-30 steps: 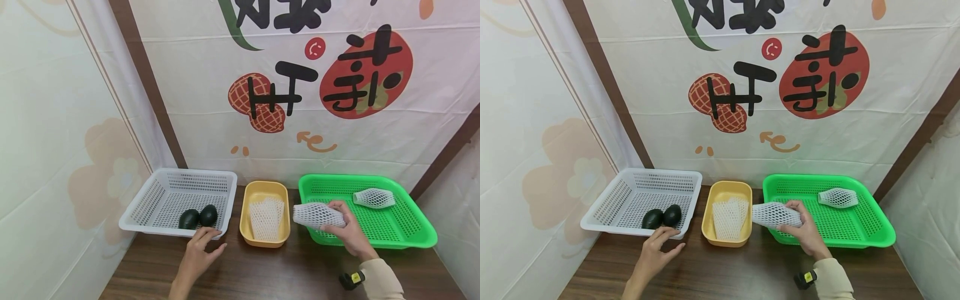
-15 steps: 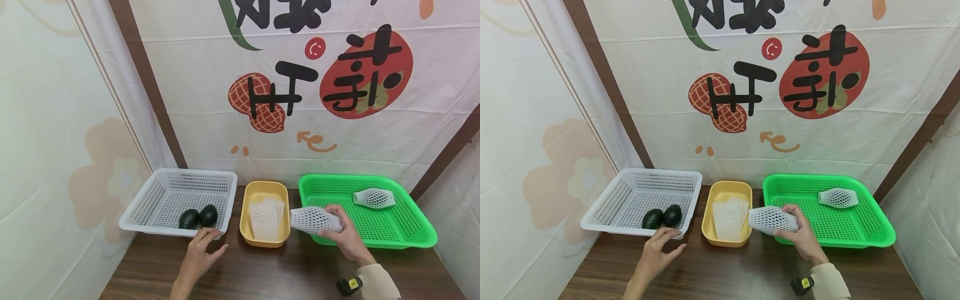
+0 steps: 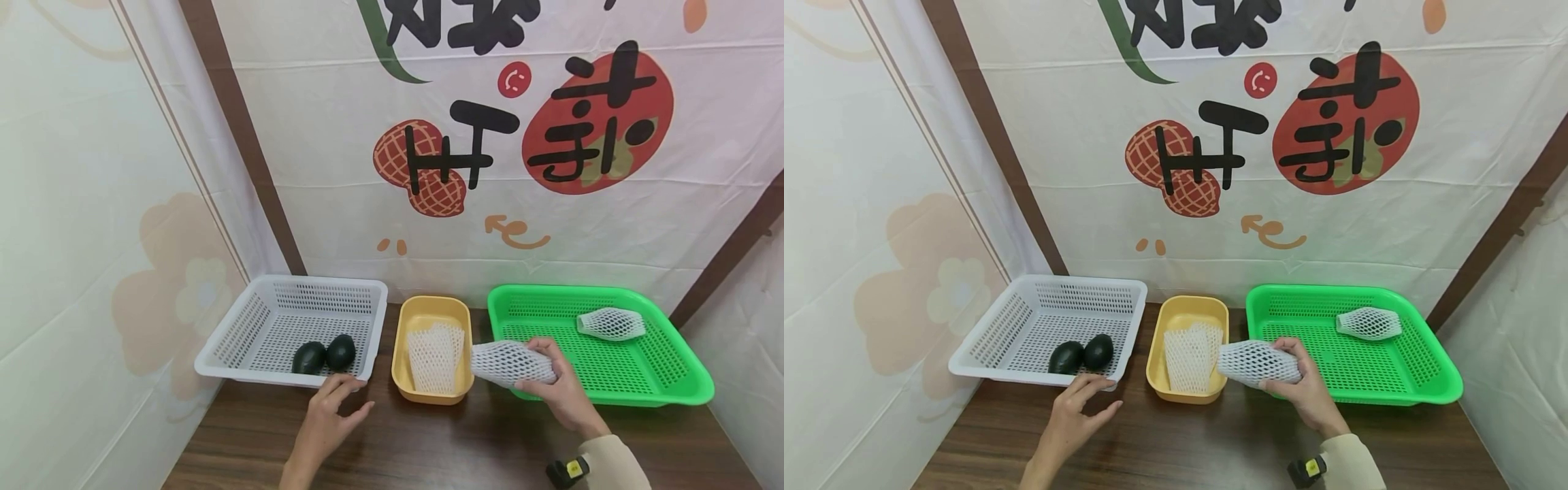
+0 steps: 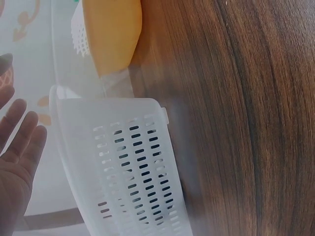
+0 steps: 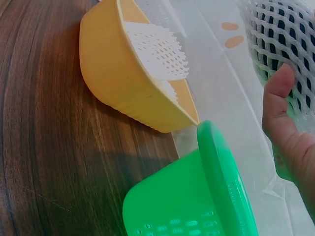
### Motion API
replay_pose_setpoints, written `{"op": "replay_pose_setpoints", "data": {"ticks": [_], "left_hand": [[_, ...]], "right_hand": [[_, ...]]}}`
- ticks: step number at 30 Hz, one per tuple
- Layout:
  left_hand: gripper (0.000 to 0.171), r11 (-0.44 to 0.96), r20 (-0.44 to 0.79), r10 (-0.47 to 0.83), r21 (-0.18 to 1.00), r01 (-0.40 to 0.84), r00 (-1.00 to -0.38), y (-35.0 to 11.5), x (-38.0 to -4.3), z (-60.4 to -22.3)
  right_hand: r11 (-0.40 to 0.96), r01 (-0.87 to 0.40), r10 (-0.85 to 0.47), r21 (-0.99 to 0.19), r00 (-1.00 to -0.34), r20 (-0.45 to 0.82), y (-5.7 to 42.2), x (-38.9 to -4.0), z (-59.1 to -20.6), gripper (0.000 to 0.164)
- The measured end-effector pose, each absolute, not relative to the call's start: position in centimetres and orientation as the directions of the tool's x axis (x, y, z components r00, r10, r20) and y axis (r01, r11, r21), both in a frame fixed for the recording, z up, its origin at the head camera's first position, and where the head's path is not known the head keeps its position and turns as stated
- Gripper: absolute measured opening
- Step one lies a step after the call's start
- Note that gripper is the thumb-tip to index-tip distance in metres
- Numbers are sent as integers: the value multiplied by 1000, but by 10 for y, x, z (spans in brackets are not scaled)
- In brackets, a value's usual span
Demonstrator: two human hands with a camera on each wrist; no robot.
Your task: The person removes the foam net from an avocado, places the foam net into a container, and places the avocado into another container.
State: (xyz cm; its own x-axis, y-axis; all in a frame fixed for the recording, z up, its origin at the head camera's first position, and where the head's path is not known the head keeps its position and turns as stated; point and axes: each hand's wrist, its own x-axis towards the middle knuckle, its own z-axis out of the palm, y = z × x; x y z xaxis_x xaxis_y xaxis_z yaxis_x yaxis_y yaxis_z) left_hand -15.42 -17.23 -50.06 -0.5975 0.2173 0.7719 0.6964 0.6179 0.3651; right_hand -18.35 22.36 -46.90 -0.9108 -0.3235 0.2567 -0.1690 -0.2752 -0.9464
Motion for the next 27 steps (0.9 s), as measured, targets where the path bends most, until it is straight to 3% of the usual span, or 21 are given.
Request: {"op": "replay_pose_setpoints", "data": {"ticks": [15,27], "left_hand": [[30,618,748,209,399,678,-630,-170,-151,-502],[33,573,791,222,368,733,-570,-165,-152,-501]], "right_hand": [[-296,-171,-323,-940,-908,266,215,-176,-476,53],[-297,-176,-315,-938,-910,271,208,-170,-481,54]]}}
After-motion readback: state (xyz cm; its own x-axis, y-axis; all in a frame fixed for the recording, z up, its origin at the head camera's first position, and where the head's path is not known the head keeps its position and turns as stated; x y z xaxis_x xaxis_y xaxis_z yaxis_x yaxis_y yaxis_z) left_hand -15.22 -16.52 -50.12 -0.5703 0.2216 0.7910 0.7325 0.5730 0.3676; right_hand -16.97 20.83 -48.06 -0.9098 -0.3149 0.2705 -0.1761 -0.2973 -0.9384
